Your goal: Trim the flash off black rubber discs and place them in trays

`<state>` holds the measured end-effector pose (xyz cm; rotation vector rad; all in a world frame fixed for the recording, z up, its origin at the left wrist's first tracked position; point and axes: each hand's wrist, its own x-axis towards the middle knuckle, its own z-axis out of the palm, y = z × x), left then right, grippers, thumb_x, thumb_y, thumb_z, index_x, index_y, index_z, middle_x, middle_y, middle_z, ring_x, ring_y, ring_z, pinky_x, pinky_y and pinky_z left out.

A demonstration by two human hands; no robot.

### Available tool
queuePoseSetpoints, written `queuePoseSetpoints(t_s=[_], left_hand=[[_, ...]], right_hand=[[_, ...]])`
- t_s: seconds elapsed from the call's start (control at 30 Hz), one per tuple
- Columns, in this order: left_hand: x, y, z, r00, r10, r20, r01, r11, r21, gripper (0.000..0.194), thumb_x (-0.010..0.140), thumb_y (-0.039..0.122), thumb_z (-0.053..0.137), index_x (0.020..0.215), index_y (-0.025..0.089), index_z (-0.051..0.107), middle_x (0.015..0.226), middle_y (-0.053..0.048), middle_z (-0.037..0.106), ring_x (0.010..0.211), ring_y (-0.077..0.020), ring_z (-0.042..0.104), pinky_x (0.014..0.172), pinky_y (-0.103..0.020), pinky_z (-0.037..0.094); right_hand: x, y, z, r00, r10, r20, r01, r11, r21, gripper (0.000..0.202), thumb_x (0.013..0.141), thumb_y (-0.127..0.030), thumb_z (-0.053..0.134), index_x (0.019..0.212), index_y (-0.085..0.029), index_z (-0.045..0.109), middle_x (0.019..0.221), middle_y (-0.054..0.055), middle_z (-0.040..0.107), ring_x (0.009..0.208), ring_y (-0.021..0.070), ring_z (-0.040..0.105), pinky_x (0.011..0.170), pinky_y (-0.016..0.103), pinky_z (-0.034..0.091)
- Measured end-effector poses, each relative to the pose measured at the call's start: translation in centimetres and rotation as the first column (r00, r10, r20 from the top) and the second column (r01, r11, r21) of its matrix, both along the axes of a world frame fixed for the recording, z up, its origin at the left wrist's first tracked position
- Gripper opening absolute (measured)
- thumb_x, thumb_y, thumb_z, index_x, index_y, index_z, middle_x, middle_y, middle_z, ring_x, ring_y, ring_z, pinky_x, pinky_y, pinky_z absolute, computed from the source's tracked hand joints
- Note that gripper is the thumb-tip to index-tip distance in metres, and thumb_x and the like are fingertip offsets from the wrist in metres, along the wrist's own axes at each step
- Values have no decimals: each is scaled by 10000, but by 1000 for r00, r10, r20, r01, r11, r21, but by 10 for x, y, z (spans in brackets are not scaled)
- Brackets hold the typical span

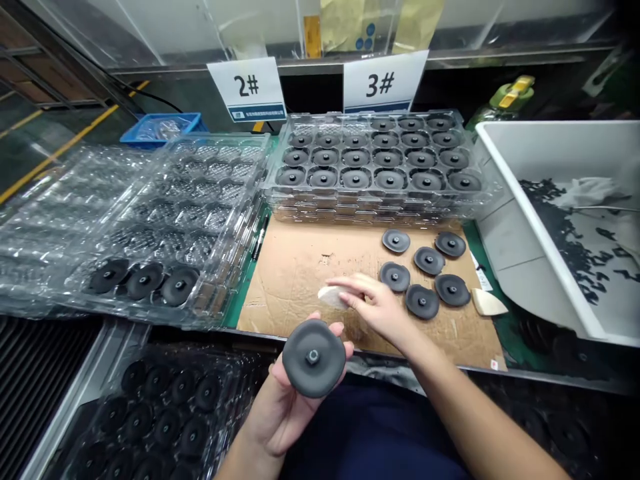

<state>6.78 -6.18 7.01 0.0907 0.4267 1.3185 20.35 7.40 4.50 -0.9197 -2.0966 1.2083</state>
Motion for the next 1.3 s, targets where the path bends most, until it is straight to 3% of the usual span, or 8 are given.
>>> queuePoseSetpoints(t_s=[0.13, 0.4, 0.47, 0.53, 0.6, 0.67, 1.13, 1.3], left_hand=[[-3, -2, -8, 997, 13, 74, -14, 1000, 21, 521, 737, 480, 547, 1212, 266, 538, 1246, -27, 594, 1152, -265, 520, 971, -309, 428], [-14, -4, -8, 979, 80, -189, -56, 990, 130, 503, 805, 558, 379, 1282, 401, 409, 1212, 14, 595, 992, -216, 632, 833, -302, 518], [-16, -4, -14, 810, 241, -534, -104, 956, 274, 582, 793, 483, 499, 1331, 440, 281, 1245, 5, 545, 1008, -202, 613, 881, -333, 488], [-19, -3, -20, 432, 405, -806, -20, 898, 440, 822, 754, 286, 641, 1368, 446, 117, 1269, -21, 494, 1085, -199, 548, 949, -376, 431], [-22, -1, -25, 105, 488, -867, 118, 859, 498, 1039, 700, 107, 672, 1380, 398, -58, 1255, -65, 476, 1134, -205, 493, 959, -413, 408], [-24, 0, -28, -18, 500, -866, 179, 853, 490, 1119, 674, 55, 668, 1371, 323, -165, 1215, -103, 486, 1119, -213, 491, 940, -436, 414], [-23, -10, -17, 262, 131, -956, 207, 960, 188, 1029, 636, 544, 653, 1386, 265, 6, 1101, -86, 555, 1003, -225, 549, 945, -405, 361], [-18, -6, -9, 353, 19, -936, 272, 955, 122, 1080, 616, 547, 668, 1389, 273, -35, 1086, -77, 580, 1055, -244, 537, 991, -412, 307]], right_hand=[[-1, -10, -39, 989, -141, 35, 141, 990, 14, 352, 852, -93, 403, 1149, -178, 571, 1191, 123, 487, 1088, 228, 488, 903, 422, 401], [5, -37, -4, 998, -67, 23, 68, 995, -70, 268, 887, -153, 420, 1049, -251, 610, 922, 33, 623, 866, 163, 580, 773, 296, 463], [7, -42, -9, 999, -29, 41, 33, 995, -97, 284, 886, -137, 408, 1037, -247, 623, 904, 37, 628, 854, 168, 583, 761, 302, 464], [11, -46, -14, 998, -30, 51, 36, 993, -113, 280, 882, -131, 413, 1023, -237, 631, 938, 50, 621, 889, 180, 572, 776, 317, 456], [16, -49, -11, 998, -49, 51, 54, 991, -119, 244, 874, -146, 451, 1008, -237, 634, 960, 51, 611, 906, 181, 561, 788, 318, 448], [19, -52, -1, 996, -82, 18, 84, 985, -148, 192, 863, -174, 507, 984, -252, 633, 921, 31, 612, 852, 159, 564, 742, 284, 453], [11, -36, 47, 944, 236, -230, -327, 580, -746, 165, 723, -247, 712, 874, -187, 683, 761, 3, 674, 693, 105, 587, 663, 215, 435], [16, -38, 51, 934, 214, -286, -357, 549, -756, 167, 713, -245, 717, 872, -195, 701, 792, 8, 673, 708, 116, 593, 671, 223, 449]])
